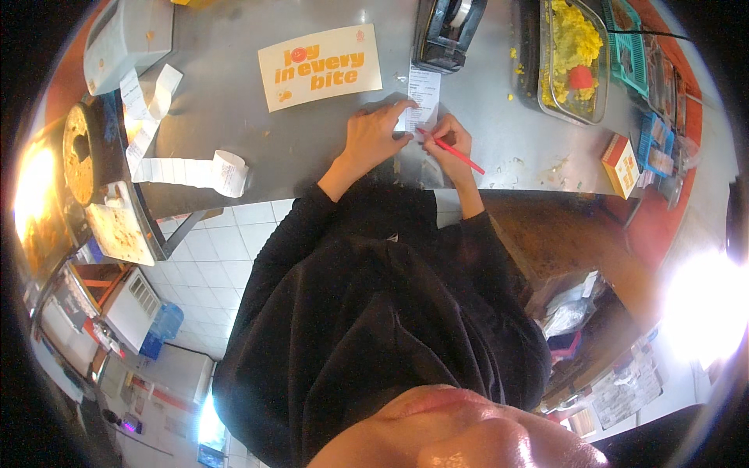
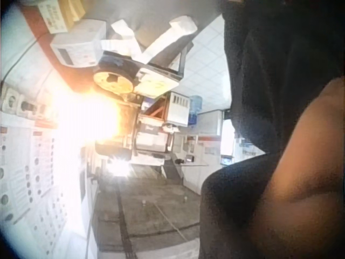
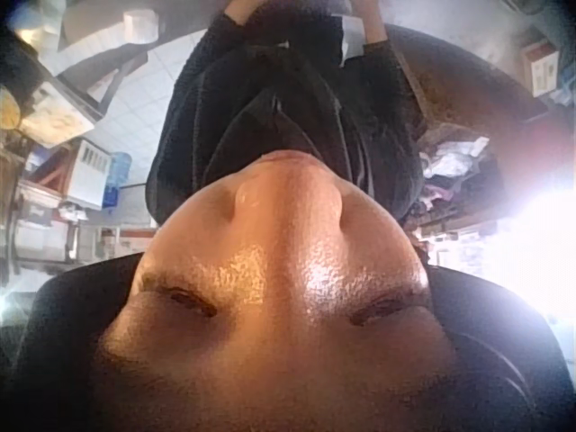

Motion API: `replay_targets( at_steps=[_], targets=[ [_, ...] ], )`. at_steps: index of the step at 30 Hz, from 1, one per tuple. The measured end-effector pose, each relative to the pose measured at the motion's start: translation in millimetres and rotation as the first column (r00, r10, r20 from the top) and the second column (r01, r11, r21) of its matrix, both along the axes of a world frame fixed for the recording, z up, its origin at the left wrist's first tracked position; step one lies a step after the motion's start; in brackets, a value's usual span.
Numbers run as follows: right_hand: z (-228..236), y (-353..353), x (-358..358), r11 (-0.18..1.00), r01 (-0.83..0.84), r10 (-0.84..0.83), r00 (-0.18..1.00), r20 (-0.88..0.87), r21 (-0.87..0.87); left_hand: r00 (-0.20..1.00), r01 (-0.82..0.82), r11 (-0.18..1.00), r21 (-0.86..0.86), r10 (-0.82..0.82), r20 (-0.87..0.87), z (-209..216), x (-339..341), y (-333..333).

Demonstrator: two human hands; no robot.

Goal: The person assembles small rectangular cardboard boxes by folding flaps and inserting tabs. They handle multiple boxes one at a time, occasionally writing on them with a pen and stacking the finished units on a counter.

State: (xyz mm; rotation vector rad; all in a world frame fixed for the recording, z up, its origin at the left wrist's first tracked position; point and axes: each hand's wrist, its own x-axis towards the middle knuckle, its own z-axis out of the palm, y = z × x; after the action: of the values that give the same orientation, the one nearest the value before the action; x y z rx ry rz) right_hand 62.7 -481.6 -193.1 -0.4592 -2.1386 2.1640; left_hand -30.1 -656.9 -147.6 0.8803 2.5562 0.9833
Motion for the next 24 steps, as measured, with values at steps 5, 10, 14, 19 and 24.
replay_targets(
  at_steps=[5,10,14,19,24],
  targets=[
    [13.6,-5.7,-8.0,0.998,-0.034,0.039,0.994,0.102,-0.049,1.0,-0.002,1.0,0.015,0.002,-0.01,0.8,-1.1,-1.6],
    [8.3,-6.6,-5.4,0.998,-0.007,0.005,0.999,0.044,0.059,1.0,0.008,1.0,-0.008,-0.008,-0.004,-5.6,-1.0,-0.7],
    [11.9,-4.2,-0.9,0.999,0.015,-0.013,0.999,0.05,-0.041,0.999,0.005,0.999,-0.038,-0.004,0.033,-0.3,-0.7,-0.9],
    [15.4,-2.6,-3.2,0.999,-0.018,0.021,0.993,0.119,-0.027,0.999,0.003,0.998,-0.066,-0.001,0.037,2.7,0.5,-1.0],
    [14.7,-6.5,-1.1,1.0,0.022,-0.023,0.997,0.079,0.005,0.999,0.002,1.0,-0.01,-0.001,0.045,-0.9,1.0,-2.0]
  ],
)
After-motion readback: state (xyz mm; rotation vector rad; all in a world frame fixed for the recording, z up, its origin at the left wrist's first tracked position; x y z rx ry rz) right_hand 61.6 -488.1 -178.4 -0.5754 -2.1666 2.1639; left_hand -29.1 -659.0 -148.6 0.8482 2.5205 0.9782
